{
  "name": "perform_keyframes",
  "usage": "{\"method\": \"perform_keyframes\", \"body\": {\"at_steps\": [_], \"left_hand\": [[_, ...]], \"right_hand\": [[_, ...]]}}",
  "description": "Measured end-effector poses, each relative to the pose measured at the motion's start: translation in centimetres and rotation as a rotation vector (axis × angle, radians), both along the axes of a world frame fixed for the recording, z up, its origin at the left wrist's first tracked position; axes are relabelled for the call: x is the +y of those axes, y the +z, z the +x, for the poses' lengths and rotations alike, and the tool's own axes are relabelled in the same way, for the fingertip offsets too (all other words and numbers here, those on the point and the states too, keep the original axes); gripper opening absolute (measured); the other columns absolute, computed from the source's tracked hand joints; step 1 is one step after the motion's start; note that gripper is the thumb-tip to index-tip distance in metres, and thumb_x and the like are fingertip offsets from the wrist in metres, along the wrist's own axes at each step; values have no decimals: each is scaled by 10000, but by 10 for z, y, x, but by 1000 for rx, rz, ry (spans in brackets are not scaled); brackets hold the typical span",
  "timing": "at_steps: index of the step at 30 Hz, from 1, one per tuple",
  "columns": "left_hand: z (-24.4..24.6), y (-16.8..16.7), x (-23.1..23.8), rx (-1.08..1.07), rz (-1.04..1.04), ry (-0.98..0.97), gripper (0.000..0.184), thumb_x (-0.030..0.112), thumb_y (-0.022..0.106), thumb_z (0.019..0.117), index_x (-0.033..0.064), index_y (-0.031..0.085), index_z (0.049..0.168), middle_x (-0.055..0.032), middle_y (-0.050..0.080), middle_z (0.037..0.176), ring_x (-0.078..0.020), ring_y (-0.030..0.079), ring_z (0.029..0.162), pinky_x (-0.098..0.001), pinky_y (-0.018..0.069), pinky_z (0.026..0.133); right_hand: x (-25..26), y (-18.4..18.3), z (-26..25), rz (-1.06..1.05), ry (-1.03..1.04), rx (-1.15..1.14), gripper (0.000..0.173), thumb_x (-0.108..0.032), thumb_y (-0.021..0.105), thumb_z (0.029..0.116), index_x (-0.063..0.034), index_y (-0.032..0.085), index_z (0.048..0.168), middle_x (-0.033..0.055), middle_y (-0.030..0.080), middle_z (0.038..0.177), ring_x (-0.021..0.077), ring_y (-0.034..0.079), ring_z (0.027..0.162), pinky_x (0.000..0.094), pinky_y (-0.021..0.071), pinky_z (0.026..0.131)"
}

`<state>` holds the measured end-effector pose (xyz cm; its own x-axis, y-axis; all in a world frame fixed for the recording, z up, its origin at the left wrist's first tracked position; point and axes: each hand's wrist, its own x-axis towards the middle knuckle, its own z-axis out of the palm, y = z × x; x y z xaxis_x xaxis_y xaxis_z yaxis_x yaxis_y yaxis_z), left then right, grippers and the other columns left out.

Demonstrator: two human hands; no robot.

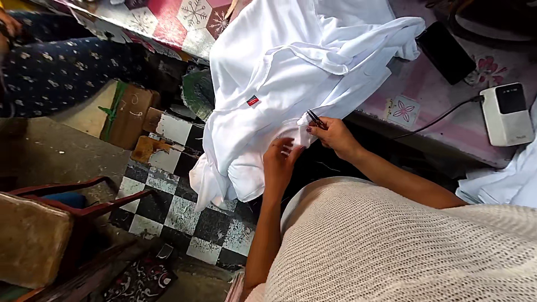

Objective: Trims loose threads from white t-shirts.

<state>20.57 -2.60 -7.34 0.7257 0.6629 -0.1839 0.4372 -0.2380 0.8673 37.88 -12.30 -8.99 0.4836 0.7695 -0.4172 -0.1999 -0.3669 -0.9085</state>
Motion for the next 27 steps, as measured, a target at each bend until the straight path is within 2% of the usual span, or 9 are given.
{"method": "perform_keyframes", "body": {"at_steps": [1, 4, 8, 12, 15, 18, 20, 23, 27], "left_hand": [[11, -6, -1, -20, 6, 9, 349, 173, 766, 920, -60, 661, 1158, -182, 695, 1014, -240, 700, 833, -397, 600, 748], [22, -9, -2, 93, 16, -154, 205, 168, 758, 916, -31, 711, 927, -140, 696, 803, -261, 680, 731, -492, 567, 720], [2, 17, 1, 246, 135, -141, 159, 172, 724, 936, 20, 766, 913, -154, 738, 863, -342, 713, 841, -613, 534, 782], [13, -19, 12, 113, 382, 88, 409, 189, 769, 913, -30, 672, 1245, -263, 645, 1223, -434, 645, 1112, -577, 549, 880], [19, -53, 17, 103, 398, 55, 156, 75, 701, 932, -61, 705, 1009, -244, 697, 992, -411, 695, 944, -574, 561, 824], [-2, -23, 13, 245, 109, -155, 110, 58, 695, 937, -44, 733, 922, -189, 723, 871, -330, 710, 831, -546, 569, 816], [-17, -1, 15, 442, -73, -384, 207, 154, 653, 991, -35, 737, 999, -180, 727, 918, -304, 707, 849, -518, 566, 847], [-24, 28, 8, 617, -56, -496, 307, 296, 649, 1010, 22, 753, 1099, -199, 737, 1056, -392, 689, 1045, -640, 488, 934], [-4, 28, -4, 292, 145, -274, 244, 225, 687, 981, -3, 770, 957, -194, 718, 963, -371, 688, 966, -583, 528, 874]], "right_hand": [[-2, 3, 0, 3, 8, 15, 101, -170, 671, 999, -73, 655, 1025, -27, 474, 622, 11, 328, 421, 159, 281, 391], [-14, 13, 10, -42, 83, -37, 141, -207, 638, 1024, -68, 656, 1039, -33, 495, 641, 9, 354, 444, 169, 308, 416], [-38, 39, 34, -89, 154, -533, 251, -214, 512, 1084, -28, 677, 1112, 69, 600, 764, 124, 506, 567, 309, 453, 528], [-24, 61, 20, -14, 175, -861, 174, -134, 580, 1038, -1, 692, 1050, 143, 676, 956, 225, 640, 762, 416, 547, 691], [-3, 47, -4, 16, 224, -998, 240, -238, 687, 985, 2, 700, 966, 134, 676, 840, 263, 658, 688, 454, 552, 607], [-5, 27, -15, -220, 303, -1132, 438, -429, 729, 934, 2, 652, 937, 158, 639, 771, 341, 637, 605, 502, 480, 502], [-12, 22, -10, -389, 344, -1122, 396, -348, 730, 952, 32, 639, 1015, 220, 664, 858, 417, 663, 667, 570, 503, 549], [-28, 15, -3, -464, 315, -1139, 229, -165, 695, 952, 47, 641, 1021, 245, 678, 931, 442, 675, 703, 593, 511, 569], [-41, 16, 8, -235, 185, -978, 121, -66, 662, 963, 42, 701, 999, 215, 702, 953, 376, 692, 784, 567, 546, 672]]}}
